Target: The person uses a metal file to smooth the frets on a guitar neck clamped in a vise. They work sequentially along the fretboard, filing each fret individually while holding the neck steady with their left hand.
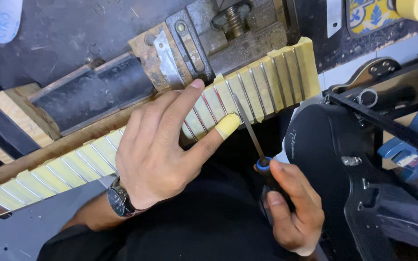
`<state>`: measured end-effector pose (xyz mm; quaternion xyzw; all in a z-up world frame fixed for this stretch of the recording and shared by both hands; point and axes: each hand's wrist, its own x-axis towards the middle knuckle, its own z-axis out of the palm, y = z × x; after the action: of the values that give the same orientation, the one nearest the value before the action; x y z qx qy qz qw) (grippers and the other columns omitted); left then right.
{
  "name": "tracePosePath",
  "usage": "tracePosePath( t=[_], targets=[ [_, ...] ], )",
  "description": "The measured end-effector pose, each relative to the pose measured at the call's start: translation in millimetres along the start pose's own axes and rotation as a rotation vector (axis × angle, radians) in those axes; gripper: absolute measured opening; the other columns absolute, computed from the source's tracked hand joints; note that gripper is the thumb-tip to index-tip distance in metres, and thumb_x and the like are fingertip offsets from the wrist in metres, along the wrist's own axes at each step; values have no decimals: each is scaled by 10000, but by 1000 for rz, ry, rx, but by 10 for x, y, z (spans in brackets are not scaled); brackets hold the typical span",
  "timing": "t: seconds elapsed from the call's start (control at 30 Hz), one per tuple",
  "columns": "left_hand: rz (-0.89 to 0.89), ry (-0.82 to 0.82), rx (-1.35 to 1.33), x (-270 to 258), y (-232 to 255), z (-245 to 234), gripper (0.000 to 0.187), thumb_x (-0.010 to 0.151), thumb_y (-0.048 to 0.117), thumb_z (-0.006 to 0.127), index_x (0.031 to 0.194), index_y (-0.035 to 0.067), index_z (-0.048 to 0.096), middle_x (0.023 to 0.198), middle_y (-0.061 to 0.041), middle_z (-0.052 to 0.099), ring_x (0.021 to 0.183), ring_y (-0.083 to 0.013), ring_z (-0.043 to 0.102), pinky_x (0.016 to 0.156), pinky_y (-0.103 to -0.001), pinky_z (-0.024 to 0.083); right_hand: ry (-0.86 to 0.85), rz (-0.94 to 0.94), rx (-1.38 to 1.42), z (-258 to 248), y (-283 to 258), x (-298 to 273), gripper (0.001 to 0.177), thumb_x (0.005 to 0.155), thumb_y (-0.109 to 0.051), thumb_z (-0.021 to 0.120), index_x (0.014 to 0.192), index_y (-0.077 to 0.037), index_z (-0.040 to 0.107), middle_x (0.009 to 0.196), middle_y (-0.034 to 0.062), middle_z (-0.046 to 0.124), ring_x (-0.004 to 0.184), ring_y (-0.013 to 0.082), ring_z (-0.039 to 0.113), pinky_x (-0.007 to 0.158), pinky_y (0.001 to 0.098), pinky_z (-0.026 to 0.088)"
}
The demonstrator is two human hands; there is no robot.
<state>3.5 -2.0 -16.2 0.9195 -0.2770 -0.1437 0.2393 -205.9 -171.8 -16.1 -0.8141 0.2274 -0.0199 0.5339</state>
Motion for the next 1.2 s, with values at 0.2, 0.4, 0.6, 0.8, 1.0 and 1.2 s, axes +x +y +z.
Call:
tracePosePath(
  t=[0.2, 0.4, 0.6, 0.8, 1.0, 1.2],
  targets=[
    [64, -24, -58, 43, -9, -60, 608, 1073, 536, 599, 1494, 99, 625, 1432, -79, 718, 1253, -309, 678, 965, -454, 509, -2, 2, 205, 6, 133, -142, 488, 1001, -130, 628, 1451, 36, 535, 1265, 283, 744, 479, 74, 545, 490, 169, 517],
    [155, 73, -35, 10, 11, -28, 580, 1095, 436, 750, 1482, 29, 606, 1477, -112, 700, 1259, -323, 683, 975, -434, 520, 79, -207, -125, 31, 172, -113, 375, 992, -99, 600, 1290, 126, 635, 1136, 270, 755, 999, 346, 796, 915, 375, 678],
    [473, 203, 151, -26, -131, 52, 290, 1234, 190, 688, 1465, 154, 516, 1411, -288, 665, 978, -440, 626, 731, -482, 445, -68, -443, -298, 108, -486, 631, 397, 1083, -31, 461, 1400, 195, 544, 1233, 301, 733, 1035, 346, 784, 962, 390, 642],
    [495, 195, 168, -35, -193, 49, 321, 1250, 226, 723, 1519, 284, 557, 1430, -296, 677, 1001, -440, 635, 733, -477, 438, -35, -268, -117, -20, -162, 311, 401, 1052, -68, 534, 1387, 147, 574, 1157, 272, 763, 976, 308, 804, 947, 378, 639],
    [436, 176, 101, 32, -53, -16, 309, 1163, 297, 762, 1270, 16, 692, 1366, -255, 664, 1042, -446, 648, 722, -478, 451, -30, -358, -184, -17, -158, 294, 356, 1013, 3, 539, 1304, 200, 592, 1083, 297, 739, 885, 338, 781, 853, 371, 646],
    [607, 256, 120, 43, -163, -20, 89, 1201, 147, 697, 1142, 81, 702, 1368, -278, 656, 914, -401, 593, 722, -449, 458, 12, -305, -100, 93, -309, 632, 409, 1095, -29, 516, 1470, 136, 535, 1319, 285, 735, 1091, 334, 812, 1037, 409, 615]
  ],
)
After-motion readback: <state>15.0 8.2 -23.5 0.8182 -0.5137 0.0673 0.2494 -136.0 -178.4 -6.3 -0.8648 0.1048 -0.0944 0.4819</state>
